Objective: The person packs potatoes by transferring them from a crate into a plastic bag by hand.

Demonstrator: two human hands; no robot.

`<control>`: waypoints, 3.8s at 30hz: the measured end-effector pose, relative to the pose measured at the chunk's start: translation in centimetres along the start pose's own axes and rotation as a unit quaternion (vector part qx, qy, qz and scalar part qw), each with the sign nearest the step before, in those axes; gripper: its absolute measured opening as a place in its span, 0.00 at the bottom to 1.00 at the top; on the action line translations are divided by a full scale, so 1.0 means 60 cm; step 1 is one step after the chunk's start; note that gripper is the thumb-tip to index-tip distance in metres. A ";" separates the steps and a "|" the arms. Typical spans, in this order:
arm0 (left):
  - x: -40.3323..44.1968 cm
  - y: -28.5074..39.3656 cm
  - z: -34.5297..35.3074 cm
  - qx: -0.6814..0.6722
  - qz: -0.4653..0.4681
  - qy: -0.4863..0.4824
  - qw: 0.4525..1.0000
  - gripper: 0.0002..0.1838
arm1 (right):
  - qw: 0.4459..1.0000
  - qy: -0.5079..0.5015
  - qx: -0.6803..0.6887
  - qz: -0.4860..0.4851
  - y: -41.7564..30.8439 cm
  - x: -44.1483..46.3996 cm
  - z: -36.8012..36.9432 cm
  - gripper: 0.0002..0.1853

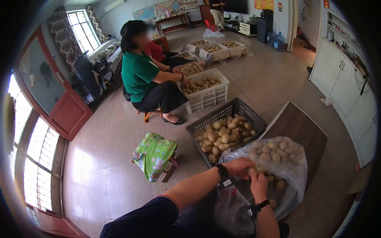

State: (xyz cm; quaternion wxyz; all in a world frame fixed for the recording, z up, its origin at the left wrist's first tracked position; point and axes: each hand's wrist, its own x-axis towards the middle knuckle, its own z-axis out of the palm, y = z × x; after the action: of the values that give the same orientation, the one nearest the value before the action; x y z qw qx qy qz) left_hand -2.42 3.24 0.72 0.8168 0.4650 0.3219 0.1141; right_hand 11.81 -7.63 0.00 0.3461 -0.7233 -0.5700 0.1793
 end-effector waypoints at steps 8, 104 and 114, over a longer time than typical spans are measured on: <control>0.019 -0.017 -0.013 0.052 -0.009 -0.008 0.999 0.20 | 0.996 -0.003 -0.068 0.054 0.007 -0.009 0.004 0.26; 0.014 -0.015 -0.031 -0.017 -0.036 0.094 0.995 0.19 | 0.834 -0.127 0.465 0.268 0.054 -0.060 -0.028 0.20; 0.033 -0.033 -0.037 0.097 -0.003 -0.049 0.994 0.16 | 0.955 -0.086 0.242 0.145 0.010 -0.020 0.006 0.25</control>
State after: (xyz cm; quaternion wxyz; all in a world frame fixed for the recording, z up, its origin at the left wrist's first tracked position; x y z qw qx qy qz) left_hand -2.52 4.69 -2.55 0.7826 0.5464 0.2928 0.0572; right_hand 11.62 -8.72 -0.84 0.4307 -0.6746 -0.4260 0.4219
